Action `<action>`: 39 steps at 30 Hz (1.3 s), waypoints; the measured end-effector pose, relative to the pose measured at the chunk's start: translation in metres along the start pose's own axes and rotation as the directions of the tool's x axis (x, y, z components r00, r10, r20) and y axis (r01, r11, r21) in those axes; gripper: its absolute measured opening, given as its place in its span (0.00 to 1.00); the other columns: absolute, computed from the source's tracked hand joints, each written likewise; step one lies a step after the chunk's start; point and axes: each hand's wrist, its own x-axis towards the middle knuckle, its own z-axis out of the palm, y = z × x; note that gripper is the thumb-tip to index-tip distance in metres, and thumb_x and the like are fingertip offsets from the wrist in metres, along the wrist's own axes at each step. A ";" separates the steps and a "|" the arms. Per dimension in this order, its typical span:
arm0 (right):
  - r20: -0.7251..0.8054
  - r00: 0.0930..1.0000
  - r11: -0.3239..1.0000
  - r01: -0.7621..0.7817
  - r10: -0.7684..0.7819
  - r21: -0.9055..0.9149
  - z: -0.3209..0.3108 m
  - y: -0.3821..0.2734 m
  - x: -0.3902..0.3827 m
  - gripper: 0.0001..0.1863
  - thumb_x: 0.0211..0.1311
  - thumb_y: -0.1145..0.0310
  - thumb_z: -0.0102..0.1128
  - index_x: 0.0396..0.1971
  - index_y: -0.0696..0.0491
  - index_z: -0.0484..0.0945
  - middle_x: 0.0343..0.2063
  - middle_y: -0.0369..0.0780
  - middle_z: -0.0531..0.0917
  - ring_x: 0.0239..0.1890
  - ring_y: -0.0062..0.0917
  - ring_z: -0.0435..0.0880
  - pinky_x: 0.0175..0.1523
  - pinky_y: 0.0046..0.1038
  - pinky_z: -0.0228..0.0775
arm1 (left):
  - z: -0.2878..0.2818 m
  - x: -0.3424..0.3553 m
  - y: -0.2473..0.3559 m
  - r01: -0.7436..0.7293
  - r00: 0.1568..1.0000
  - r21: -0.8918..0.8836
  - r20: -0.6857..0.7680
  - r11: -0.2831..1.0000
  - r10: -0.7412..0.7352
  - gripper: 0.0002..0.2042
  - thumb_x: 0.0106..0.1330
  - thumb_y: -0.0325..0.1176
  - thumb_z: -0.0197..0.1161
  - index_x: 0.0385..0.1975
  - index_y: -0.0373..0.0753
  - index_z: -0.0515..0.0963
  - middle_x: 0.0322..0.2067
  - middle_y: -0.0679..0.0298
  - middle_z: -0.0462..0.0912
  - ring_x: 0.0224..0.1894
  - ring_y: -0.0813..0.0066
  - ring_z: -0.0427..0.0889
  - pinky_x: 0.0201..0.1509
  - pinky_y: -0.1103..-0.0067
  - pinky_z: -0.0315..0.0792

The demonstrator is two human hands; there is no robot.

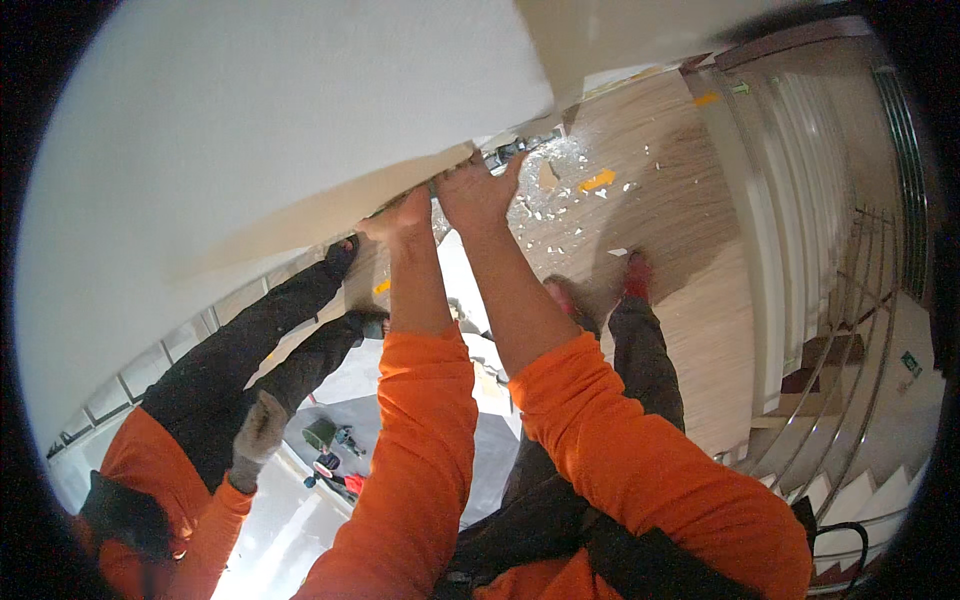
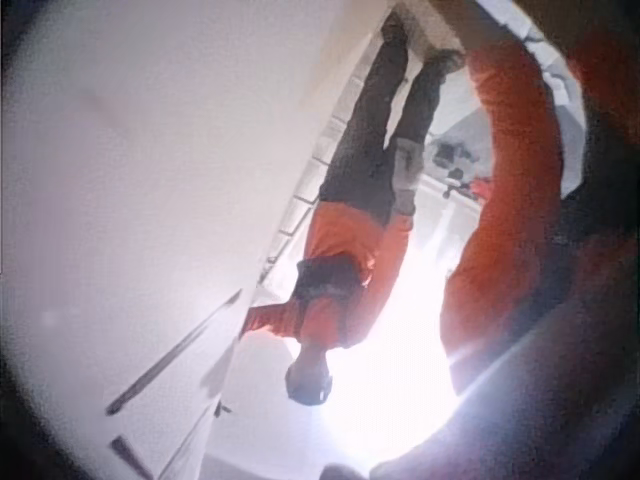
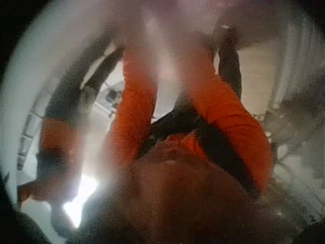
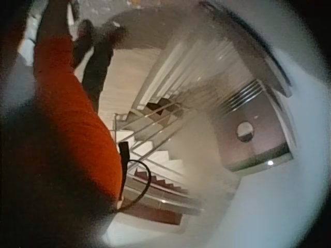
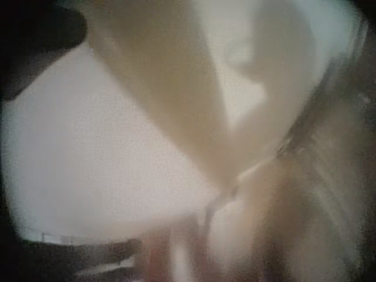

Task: The person uses a utility knife to cut along the seams of a wall panel and then pulls the panel off the wall by hand. They continue to tear away large sections of the panel and underlying material, dropping the debris onto the floor.

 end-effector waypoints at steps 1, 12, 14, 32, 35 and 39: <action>-0.012 1.000 0.998 0.013 -0.014 -0.066 0.005 0.008 0.004 0.46 0.64 0.30 0.37 0.67 0.55 0.53 0.65 0.46 0.59 0.68 0.41 0.55 0.71 0.47 0.46 | -0.006 0.010 0.004 -0.016 1.000 0.006 -0.016 1.000 0.016 0.39 0.60 0.68 0.39 0.63 0.45 0.64 0.61 0.52 0.66 0.64 0.51 0.64 0.65 0.45 0.55; -0.045 0.952 0.793 0.226 -0.304 -0.566 -0.018 -0.023 0.013 0.25 0.69 0.49 0.33 0.53 0.50 0.69 0.53 0.44 0.74 0.56 0.36 0.73 0.60 0.43 0.67 | 0.015 -0.017 -0.008 0.034 0.997 0.011 0.074 0.999 -0.035 0.44 0.61 0.72 0.23 0.65 0.46 0.63 0.64 0.54 0.64 0.66 0.51 0.63 0.67 0.47 0.56; 0.033 0.975 0.747 0.190 -0.220 -0.637 -0.031 -0.063 -0.017 0.22 0.66 0.51 0.38 0.46 0.48 0.75 0.44 0.41 0.79 0.48 0.34 0.78 0.53 0.41 0.72 | 0.000 -0.010 -0.007 0.028 0.997 0.012 -0.079 1.000 -0.027 0.43 0.62 0.72 0.25 0.64 0.45 0.65 0.62 0.55 0.67 0.64 0.52 0.66 0.67 0.50 0.58; 0.160 0.977 0.677 0.022 0.141 -0.735 0.027 0.007 -0.014 0.82 0.31 0.21 0.64 0.68 0.54 0.16 0.72 0.49 0.37 0.74 0.40 0.36 0.74 0.51 0.32 | 0.037 -0.035 -0.008 -0.079 0.991 -0.062 -0.112 0.995 0.072 0.33 0.64 0.63 0.35 0.57 0.45 0.71 0.53 0.59 0.75 0.55 0.59 0.74 0.58 0.59 0.68; 0.105 0.973 0.647 -0.054 0.205 -0.761 0.031 -0.007 -0.019 0.80 0.32 0.18 0.59 0.69 0.55 0.20 0.72 0.49 0.36 0.74 0.39 0.37 0.74 0.50 0.34 | 0.049 -0.054 -0.012 -0.020 0.986 -0.018 -0.167 1.000 0.017 0.34 0.66 0.63 0.34 0.59 0.44 0.70 0.56 0.59 0.73 0.56 0.60 0.73 0.60 0.61 0.67; -0.060 0.986 0.631 0.054 -0.159 -0.774 0.044 0.026 -0.042 0.73 0.41 0.17 0.50 0.70 0.56 0.27 0.66 0.47 0.51 0.67 0.33 0.52 0.72 0.40 0.40 | -0.044 -0.057 -0.014 -0.097 0.961 0.193 -0.239 0.976 0.142 0.33 0.70 0.62 0.31 0.64 0.45 0.65 0.60 0.60 0.71 0.60 0.59 0.70 0.63 0.61 0.64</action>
